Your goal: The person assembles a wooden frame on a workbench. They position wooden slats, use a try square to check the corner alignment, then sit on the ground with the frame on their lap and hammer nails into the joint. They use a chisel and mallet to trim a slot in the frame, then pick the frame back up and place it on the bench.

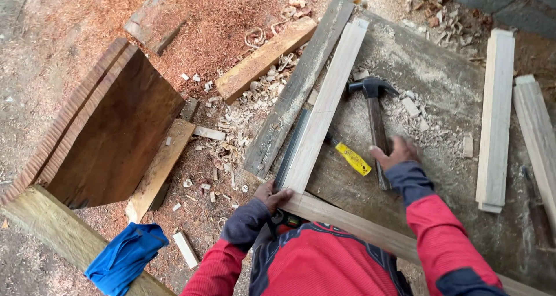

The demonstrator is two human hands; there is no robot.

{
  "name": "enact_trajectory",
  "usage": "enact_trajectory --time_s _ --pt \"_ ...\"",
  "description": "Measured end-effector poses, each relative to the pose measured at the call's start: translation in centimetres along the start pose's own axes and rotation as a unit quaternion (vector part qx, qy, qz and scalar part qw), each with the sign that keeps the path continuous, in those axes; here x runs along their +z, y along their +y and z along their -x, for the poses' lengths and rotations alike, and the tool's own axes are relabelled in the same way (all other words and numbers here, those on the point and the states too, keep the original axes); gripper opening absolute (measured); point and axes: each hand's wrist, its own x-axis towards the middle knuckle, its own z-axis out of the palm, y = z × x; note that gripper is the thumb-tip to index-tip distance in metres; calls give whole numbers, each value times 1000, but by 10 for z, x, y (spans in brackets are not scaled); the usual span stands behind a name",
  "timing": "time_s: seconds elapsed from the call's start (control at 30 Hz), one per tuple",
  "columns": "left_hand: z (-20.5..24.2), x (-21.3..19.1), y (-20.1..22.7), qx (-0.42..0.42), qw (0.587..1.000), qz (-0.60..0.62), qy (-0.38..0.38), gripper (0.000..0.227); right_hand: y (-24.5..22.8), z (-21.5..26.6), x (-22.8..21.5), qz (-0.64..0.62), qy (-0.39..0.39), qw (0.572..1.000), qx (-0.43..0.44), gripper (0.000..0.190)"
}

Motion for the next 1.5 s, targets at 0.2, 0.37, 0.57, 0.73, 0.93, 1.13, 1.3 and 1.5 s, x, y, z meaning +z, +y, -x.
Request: enact_trajectory --time_s 0.2,0.37,0.57,0.73,0.93,1.13,1.3,1.5 --pt "-4 3 6 3 996 -86 25 61 27 -57 28 18 -68 997 21 82" --pt "-9 6 -4 9 990 -124 62 57 -1 -51 -20 -527 -297 779 168 30" --pt "-11 7 -5 -52 994 -83 44 49 -34 -62 -24 -727 -80 637 243 13" --pt "-33 0 -26 -73 993 -81 36 46 -95 -49 -4 -689 -27 685 235 6" --pt "-22 2 -2 -31 990 -131 33 49 -55 -59 25 -644 -283 682 198 19" --pt "-10 7 16 -75 984 -155 44 55 -21 -113 58 -745 -117 616 227 17" --pt "-24 2 -14 -47 993 -91 64 60 -100 -63 24 -623 -238 718 198 22" --pt "-25 -1 -17 -22 996 -82 9 58 -18 -83 25 -513 -198 819 163 28"
